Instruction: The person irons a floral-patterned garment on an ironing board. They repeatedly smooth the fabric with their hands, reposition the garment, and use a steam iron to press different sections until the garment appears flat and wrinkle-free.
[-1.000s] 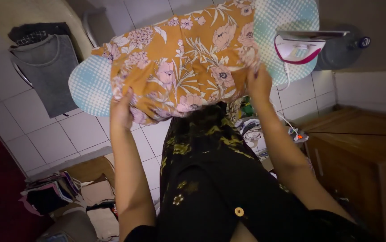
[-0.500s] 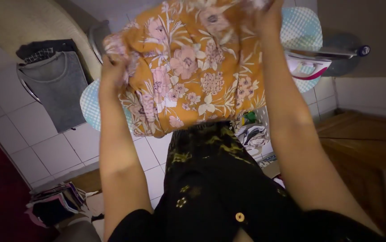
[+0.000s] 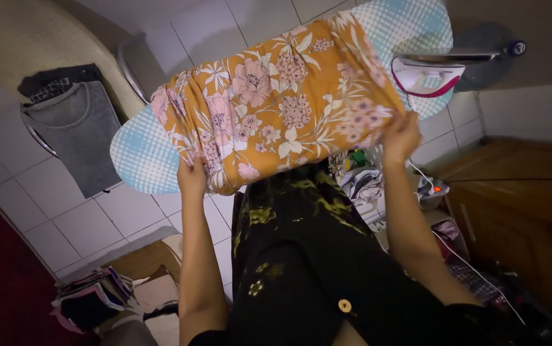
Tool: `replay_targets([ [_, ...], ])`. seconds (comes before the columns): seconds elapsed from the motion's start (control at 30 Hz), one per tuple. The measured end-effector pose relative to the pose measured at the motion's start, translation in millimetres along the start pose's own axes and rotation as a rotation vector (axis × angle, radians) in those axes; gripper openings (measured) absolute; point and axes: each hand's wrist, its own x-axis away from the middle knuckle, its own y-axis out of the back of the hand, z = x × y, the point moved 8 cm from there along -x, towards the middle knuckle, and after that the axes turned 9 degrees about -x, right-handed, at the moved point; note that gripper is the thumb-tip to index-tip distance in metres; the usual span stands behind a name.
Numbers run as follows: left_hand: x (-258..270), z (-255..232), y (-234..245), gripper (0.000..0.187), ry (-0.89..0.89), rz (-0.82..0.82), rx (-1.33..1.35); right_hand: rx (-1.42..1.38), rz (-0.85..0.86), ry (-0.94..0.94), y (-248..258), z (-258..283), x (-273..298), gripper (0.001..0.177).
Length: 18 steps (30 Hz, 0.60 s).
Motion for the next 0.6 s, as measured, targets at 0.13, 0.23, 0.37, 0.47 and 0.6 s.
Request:
replay_targets([
  [0.13, 15, -14, 4, 0.038, -0.075, -0.001, 0.274, 0.023, -0.113, -0.043, 36, -28, -5, 0.032],
  [0.23, 21, -40, 0, 0.044, -0.217, 0.017, 0.269, -0.015, -0.148, 0.261, 35, -7, -23, 0.054],
  [0.37, 16, -37, -14, 0.04, -0.137, 0.07, 0.279, -0.383, -0.025, 0.236, 1, -3, -78, 0.056],
  [0.47, 13, -15, 3, 0.035, -0.067, -0.083, 0.452, -0.487, 0.035, 0.224, 6, 28, -91, 0.047],
  [0.6, 7, 10, 15, 0.031, 0.037, -0.252, 0.353, -0.046, 0.27, 0.191, 26, 102, -73, 0.039],
])
